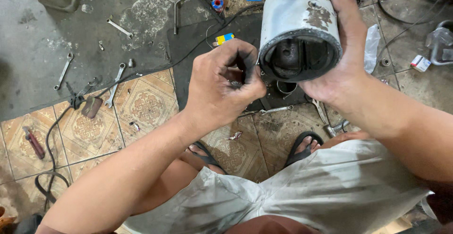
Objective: The person sits on the floor and assembles a motor component by inserting a rotor into a stator housing. They then use a brush to clean the interior of a cylindrical metal part and handle various small mechanical pieces and tools scattered on the floor.
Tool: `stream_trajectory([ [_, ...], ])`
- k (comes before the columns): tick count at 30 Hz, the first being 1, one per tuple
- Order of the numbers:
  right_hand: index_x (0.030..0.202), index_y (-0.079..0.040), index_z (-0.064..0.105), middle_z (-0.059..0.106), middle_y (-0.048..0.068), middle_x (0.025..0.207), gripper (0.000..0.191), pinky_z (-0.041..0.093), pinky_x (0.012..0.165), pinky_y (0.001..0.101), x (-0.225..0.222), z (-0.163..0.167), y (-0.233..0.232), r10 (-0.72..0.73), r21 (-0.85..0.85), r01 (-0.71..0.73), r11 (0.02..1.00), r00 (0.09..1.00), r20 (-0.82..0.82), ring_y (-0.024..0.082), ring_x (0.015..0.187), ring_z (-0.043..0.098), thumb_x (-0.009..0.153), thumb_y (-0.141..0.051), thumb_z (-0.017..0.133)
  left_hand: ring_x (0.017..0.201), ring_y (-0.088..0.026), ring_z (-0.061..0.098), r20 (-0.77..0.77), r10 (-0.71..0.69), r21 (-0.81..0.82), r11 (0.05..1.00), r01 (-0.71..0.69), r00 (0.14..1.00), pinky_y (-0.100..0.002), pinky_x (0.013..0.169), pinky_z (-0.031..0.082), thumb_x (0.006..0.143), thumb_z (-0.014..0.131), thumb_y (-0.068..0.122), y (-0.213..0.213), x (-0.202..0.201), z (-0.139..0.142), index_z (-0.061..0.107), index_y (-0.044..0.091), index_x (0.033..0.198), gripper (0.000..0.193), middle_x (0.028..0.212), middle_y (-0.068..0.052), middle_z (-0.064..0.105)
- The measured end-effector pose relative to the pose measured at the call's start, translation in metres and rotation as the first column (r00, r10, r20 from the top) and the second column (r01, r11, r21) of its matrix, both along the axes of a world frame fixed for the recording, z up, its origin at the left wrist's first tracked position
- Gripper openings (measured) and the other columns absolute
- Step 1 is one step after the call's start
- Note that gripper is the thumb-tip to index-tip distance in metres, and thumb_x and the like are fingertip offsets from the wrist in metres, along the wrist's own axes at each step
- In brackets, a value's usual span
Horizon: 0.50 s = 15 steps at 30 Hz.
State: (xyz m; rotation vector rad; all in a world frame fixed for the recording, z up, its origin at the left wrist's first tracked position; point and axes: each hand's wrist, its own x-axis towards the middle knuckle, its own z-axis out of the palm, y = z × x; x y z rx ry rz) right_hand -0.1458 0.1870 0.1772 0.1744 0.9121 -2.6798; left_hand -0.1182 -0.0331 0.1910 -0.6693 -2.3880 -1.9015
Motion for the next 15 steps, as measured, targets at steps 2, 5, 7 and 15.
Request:
stream_trajectory([
  [2, 0.131, -0.009, 0.064, 0.072, 0.009, 0.116, 0.049, 0.057, 0.1, 0.0415, 0.0, 0.0, 0.001, 0.003, 0.0, -0.003, 1.0, 1.0, 0.008, 0.024, 0.109, 0.07, 0.101, -0.048, 0.064, 0.075, 0.0, 0.056, 0.07, -0.009, 0.02, 1.0, 0.008, 0.997, -0.02, 0.064, 0.053, 0.09, 0.072, -0.001, -0.001, 0.001, 0.001, 0.063, 0.0, 0.102, 0.015, 0.082, 0.002, 0.062],
  [5, 0.125, -0.008, 0.063, 0.072, 0.009, 0.116, 0.047, 0.057, 0.1, 0.0421, 0.001, 0.0, 0.002, 0.011, -0.004, -0.011, 1.0, 1.0, 0.02, 0.024, 0.108, 0.071, 0.102, -0.049, 0.063, 0.081, 0.0, 0.056, 0.058, -0.053, 0.089, 0.995, 0.048, 0.997, -0.02, 0.071, 0.057, 0.094, 0.069, -0.002, -0.001, 0.001, 0.001, 0.063, 0.0, 0.105, 0.012, 0.088, 0.002, 0.061],
  [7, 0.125, -0.008, 0.064, 0.072, 0.009, 0.117, 0.047, 0.057, 0.101, 0.0422, 0.0, 0.0, 0.002, 0.013, -0.007, -0.013, 1.0, 0.999, 0.031, 0.025, 0.108, 0.071, 0.102, -0.05, 0.062, 0.08, 0.0, 0.059, 0.127, -0.118, 0.144, 0.985, 0.099, 0.985, -0.02, 0.07, 0.056, 0.097, 0.067, -0.001, -0.003, 0.001, 0.001, 0.062, 0.001, 0.105, 0.01, 0.089, 0.003, 0.06],
  [15, 0.126, -0.007, 0.065, 0.072, 0.01, 0.117, 0.052, 0.056, 0.098, 0.0419, 0.001, 0.006, 0.004, 0.045, 0.004, -0.046, 0.999, 0.998, 0.048, 0.025, 0.108, 0.07, 0.101, -0.052, 0.061, 0.074, -0.002, 0.057, 0.235, -0.271, 0.207, 0.952, 0.224, 0.933, -0.02, 0.065, 0.049, 0.101, 0.063, 0.005, -0.015, 0.003, 0.003, 0.059, 0.002, 0.106, 0.007, 0.088, 0.002, 0.058],
])
